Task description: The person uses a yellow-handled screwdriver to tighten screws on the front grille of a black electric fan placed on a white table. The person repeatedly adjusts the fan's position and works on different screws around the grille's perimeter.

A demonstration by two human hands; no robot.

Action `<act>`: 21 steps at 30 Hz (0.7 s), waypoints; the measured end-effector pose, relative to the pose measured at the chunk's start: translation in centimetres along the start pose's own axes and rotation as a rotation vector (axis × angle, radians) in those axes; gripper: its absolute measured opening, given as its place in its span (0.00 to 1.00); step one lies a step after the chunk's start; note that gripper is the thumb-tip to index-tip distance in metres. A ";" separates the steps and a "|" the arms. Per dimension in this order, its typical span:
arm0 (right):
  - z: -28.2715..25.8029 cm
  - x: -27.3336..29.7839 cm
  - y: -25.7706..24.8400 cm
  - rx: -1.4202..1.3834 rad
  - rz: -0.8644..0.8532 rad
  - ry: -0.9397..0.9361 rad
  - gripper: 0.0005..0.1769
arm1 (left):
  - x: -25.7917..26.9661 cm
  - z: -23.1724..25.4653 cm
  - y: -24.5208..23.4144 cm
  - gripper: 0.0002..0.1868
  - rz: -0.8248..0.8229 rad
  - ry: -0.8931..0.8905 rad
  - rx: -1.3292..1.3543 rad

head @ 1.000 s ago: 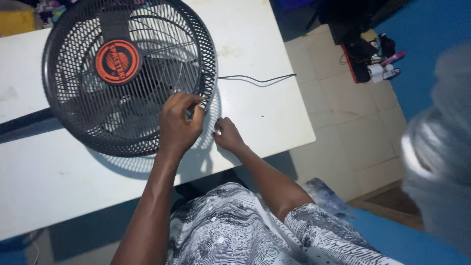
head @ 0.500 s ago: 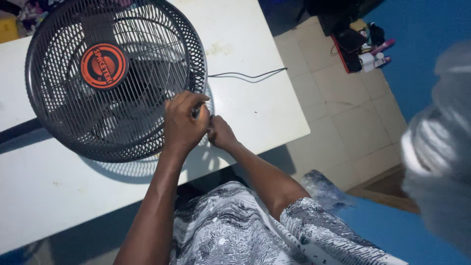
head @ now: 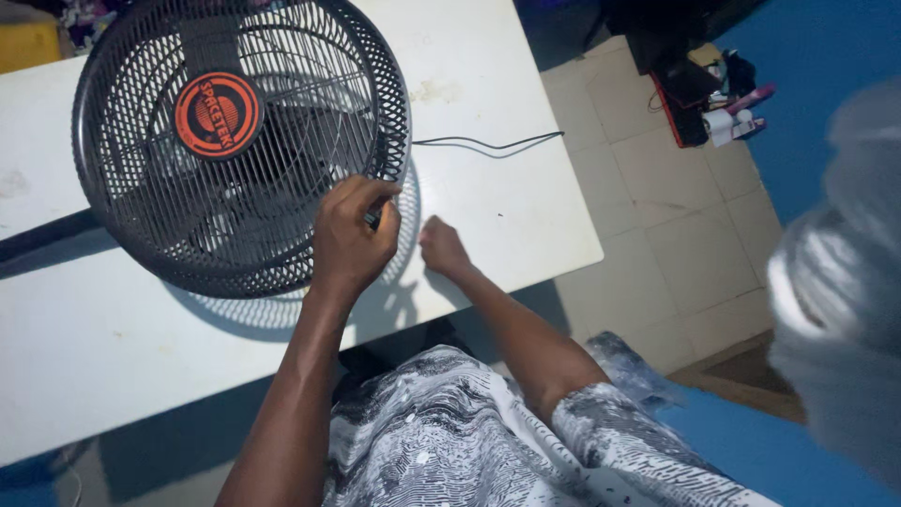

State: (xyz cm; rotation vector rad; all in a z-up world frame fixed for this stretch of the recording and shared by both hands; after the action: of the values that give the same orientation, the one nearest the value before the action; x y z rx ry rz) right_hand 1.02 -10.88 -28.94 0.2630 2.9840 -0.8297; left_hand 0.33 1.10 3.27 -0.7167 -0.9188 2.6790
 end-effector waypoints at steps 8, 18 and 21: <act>5.3 2.4 -10.5 -0.861 0.255 0.583 0.02 | -0.4 1.1 2.1 0.06 -0.027 0.037 0.111; -1.5 2.6 -15.9 -1.505 0.325 0.353 0.05 | -0.6 2.3 4.3 0.07 -0.092 0.001 0.144; -3.8 2.2 -16.7 -1.558 0.311 0.319 0.03 | -0.4 2.2 4.0 0.07 -0.094 -0.012 0.141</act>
State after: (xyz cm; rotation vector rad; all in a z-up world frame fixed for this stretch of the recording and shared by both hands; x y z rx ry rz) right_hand -4.00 -22.67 -17.40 0.6986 2.6833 1.5978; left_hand -0.64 -3.32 2.40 -0.6114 -0.7388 2.6361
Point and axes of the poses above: each hand's wrist, its own x-axis away from the middle knuckle, its own y-axis out of the palm, z = x × y, the point moved 6 cm from there along -x, towards the middle knuckle, and after that the axes turned 7 degrees about -y, right-handed, at the moved point
